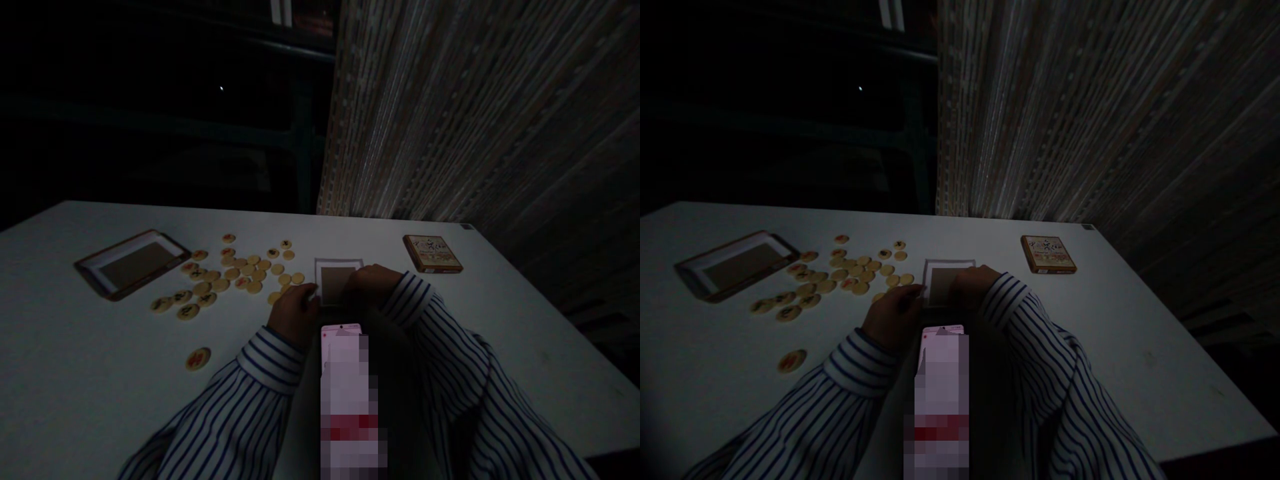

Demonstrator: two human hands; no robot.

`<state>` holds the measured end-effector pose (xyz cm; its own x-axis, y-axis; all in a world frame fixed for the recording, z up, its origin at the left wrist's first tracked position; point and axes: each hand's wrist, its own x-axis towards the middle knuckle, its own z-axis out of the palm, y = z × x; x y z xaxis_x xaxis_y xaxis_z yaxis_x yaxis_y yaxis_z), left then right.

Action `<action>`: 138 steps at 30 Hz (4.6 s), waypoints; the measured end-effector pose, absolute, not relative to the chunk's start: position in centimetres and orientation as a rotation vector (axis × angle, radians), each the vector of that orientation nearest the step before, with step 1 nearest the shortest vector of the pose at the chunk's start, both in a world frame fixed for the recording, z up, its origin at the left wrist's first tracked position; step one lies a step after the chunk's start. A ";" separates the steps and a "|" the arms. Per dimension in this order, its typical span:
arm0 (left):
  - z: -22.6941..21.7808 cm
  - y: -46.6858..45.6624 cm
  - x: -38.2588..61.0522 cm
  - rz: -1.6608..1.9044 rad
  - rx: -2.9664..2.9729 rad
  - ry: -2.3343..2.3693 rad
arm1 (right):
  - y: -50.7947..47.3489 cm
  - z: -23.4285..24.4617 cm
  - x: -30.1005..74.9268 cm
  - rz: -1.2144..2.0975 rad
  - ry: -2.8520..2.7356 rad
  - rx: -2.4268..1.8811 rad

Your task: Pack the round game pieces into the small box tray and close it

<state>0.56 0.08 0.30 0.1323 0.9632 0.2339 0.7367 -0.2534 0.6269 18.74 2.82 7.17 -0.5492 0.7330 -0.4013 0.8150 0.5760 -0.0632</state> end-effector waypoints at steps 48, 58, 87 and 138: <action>0.4 0.1 0.6 0.860 2.032 1.643 | 2.9 7.1 19.1 -0.289 2.453 1.331; 0.5 0.1 0.6 0.863 2.053 1.658 | 2.6 8.0 19.8 -0.389 2.434 1.436; 0.4 0.1 0.6 0.839 2.046 1.664 | 2.8 7.6 19.6 -0.342 2.435 1.432; -0.1 -0.4 -0.4 0.846 2.173 1.395 | -3.6 1.8 23.2 -0.496 2.807 2.270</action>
<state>-0.42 -0.40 -0.07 0.3110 0.9129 0.2644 0.6567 -0.4076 0.6345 23.18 -3.56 1.82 -0.1480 0.9660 0.2118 0.8349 0.2369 -0.4969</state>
